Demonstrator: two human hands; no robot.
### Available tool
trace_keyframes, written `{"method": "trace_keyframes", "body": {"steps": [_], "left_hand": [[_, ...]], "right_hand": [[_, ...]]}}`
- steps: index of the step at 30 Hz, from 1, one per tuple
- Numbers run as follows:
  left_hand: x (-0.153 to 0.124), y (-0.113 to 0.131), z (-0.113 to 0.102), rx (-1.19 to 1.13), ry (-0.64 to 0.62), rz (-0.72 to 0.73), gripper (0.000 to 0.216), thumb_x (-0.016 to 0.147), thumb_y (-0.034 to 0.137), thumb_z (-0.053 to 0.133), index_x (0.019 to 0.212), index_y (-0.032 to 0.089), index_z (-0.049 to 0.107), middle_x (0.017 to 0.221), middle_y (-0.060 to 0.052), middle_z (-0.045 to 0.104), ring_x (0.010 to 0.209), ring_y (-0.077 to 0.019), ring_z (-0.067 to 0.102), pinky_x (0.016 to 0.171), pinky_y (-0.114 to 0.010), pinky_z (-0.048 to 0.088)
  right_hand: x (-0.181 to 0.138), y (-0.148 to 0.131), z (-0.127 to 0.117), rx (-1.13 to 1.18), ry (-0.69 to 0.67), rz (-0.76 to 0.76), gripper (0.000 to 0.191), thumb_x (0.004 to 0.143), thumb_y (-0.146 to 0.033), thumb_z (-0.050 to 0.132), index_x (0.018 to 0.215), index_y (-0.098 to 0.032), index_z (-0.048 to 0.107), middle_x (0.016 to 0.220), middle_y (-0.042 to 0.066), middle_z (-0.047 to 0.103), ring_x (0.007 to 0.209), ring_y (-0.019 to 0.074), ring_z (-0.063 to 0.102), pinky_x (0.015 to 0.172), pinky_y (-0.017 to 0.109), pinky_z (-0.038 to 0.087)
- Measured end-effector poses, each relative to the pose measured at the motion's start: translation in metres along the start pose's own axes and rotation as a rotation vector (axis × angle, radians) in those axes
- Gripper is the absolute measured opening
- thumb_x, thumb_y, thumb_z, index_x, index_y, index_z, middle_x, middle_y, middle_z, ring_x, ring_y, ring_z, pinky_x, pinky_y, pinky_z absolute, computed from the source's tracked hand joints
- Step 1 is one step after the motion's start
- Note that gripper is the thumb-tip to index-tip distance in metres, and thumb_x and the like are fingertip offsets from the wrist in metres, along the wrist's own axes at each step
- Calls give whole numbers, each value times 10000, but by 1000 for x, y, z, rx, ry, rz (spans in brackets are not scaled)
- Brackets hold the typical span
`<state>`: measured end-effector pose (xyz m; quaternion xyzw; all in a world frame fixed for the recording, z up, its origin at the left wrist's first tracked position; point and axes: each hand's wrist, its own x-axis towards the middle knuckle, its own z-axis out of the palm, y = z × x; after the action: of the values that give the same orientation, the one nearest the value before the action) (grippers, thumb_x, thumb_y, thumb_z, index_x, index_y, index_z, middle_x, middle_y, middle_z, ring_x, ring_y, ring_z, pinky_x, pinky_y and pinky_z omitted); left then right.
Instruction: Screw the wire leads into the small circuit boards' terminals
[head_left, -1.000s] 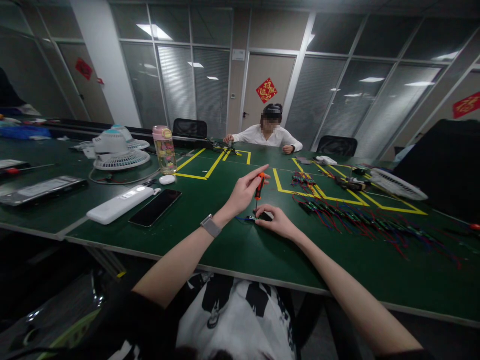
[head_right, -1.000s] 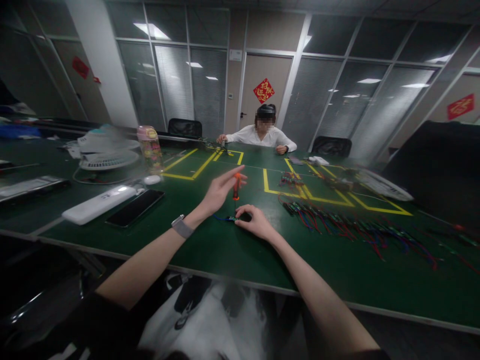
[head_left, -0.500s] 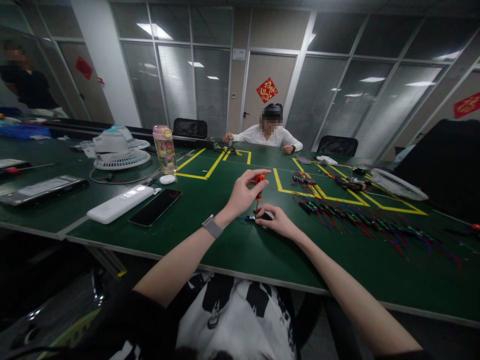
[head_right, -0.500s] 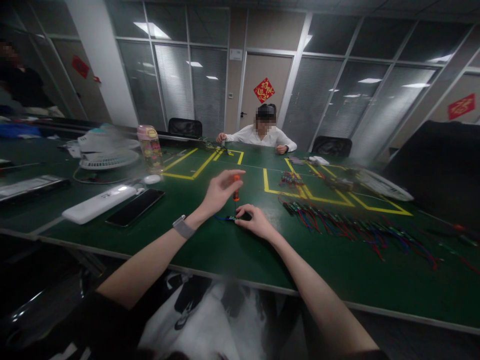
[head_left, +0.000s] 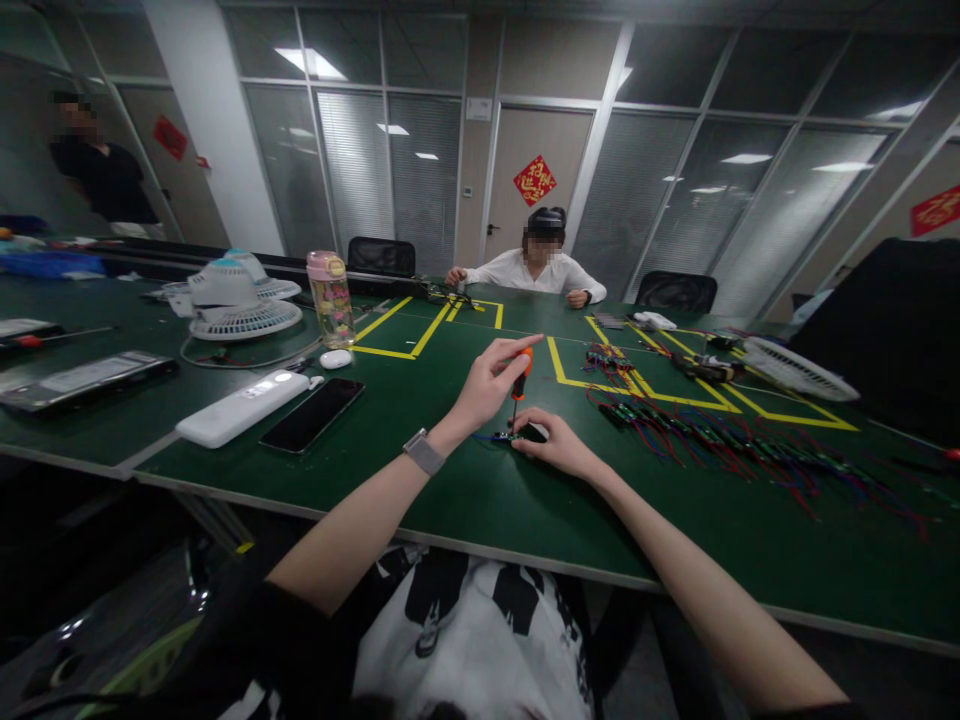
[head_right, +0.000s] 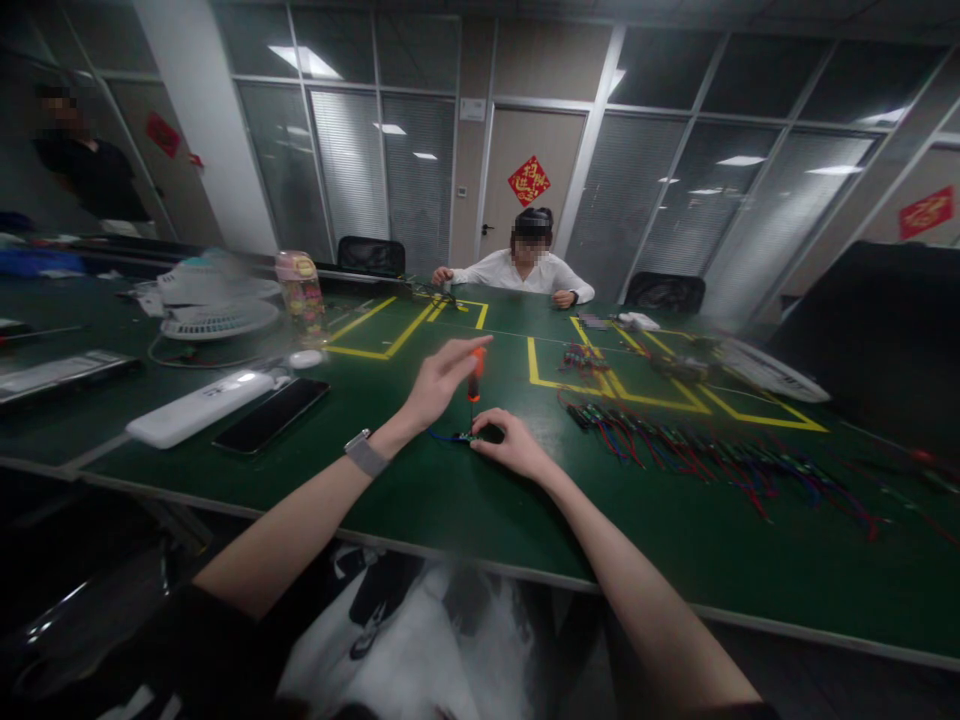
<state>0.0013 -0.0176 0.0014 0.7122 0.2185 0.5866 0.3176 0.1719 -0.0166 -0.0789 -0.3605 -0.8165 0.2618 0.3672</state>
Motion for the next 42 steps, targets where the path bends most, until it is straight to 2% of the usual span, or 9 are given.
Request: {"method": "trace_keyframes", "body": {"steps": [4, 9, 14, 19, 25, 30, 36, 40, 42], "left_hand": [[0, 0, 1, -53, -48, -26, 355, 891, 217, 488, 1233, 208, 582, 1069, -68, 641, 937, -148, 606, 813, -269, 481], [-2, -2, 1, 152, 65, 56, 298, 825, 276, 613, 1112, 210, 659, 1029, -64, 570, 923, -145, 566, 805, -251, 475], [-2, -1, 1, 38, -13, 41, 340, 924, 266, 444, 1230, 220, 586, 1108, -74, 604, 964, -151, 587, 824, -264, 470], [-3, 0, 1, 166, 61, 97, 286, 837, 295, 606, 1107, 218, 660, 969, -44, 577, 865, -129, 558, 787, -240, 464], [-3, 0, 2, 2, -46, 21, 370, 935, 238, 417, 1285, 217, 534, 1070, -62, 602, 906, -127, 591, 794, -243, 471], [-4, -2, 3, 115, 50, 74, 304, 839, 282, 603, 1134, 221, 647, 967, -44, 569, 860, -128, 560, 779, -238, 472], [-3, 2, 2, 64, -18, 46, 349, 927, 241, 428, 1239, 219, 581, 1034, -59, 595, 892, -134, 573, 756, -238, 467], [-4, 3, 2, 131, 48, 60, 295, 846, 281, 588, 1125, 207, 654, 971, -52, 559, 868, -135, 560, 761, -241, 474], [-4, 2, 2, 193, 57, 79, 290, 850, 295, 586, 1119, 220, 659, 984, -52, 534, 904, -138, 545, 801, -248, 466]], "right_hand": [[0, 0, -1, -9, -12, 2, 115, 735, -258, 690, 823, -193, 657, 994, 52, 656, 992, 209, 600, 953, 372, 414], [1, 1, 0, 0, -9, 17, 106, 736, -253, 686, 818, -192, 658, 999, 55, 647, 998, 205, 597, 963, 373, 408], [0, 1, 1, 3, 12, 21, 112, 728, -256, 692, 804, -184, 650, 996, 61, 644, 999, 212, 598, 948, 374, 414], [-1, 0, 1, -1, 26, 52, 120, 723, -268, 700, 766, -178, 634, 1005, 59, 632, 993, 209, 597, 945, 376, 415], [-1, 0, 0, -34, 1, -3, 135, 732, -247, 693, 834, -191, 625, 954, 39, 631, 948, 201, 593, 921, 365, 421], [-1, 0, 1, -15, 13, 5, 99, 736, -246, 685, 795, -192, 628, 973, 43, 633, 959, 203, 596, 927, 367, 419], [-1, 0, 1, -12, 28, 25, 109, 732, -261, 694, 775, -179, 636, 996, 58, 637, 963, 205, 601, 919, 368, 422], [-1, 0, 1, -10, 22, 22, 105, 729, -258, 698, 771, -183, 638, 998, 55, 638, 970, 206, 599, 929, 372, 416], [-1, 0, 0, -9, 23, 24, 104, 724, -251, 702, 771, -184, 638, 996, 53, 637, 968, 205, 599, 929, 371, 416]]}}
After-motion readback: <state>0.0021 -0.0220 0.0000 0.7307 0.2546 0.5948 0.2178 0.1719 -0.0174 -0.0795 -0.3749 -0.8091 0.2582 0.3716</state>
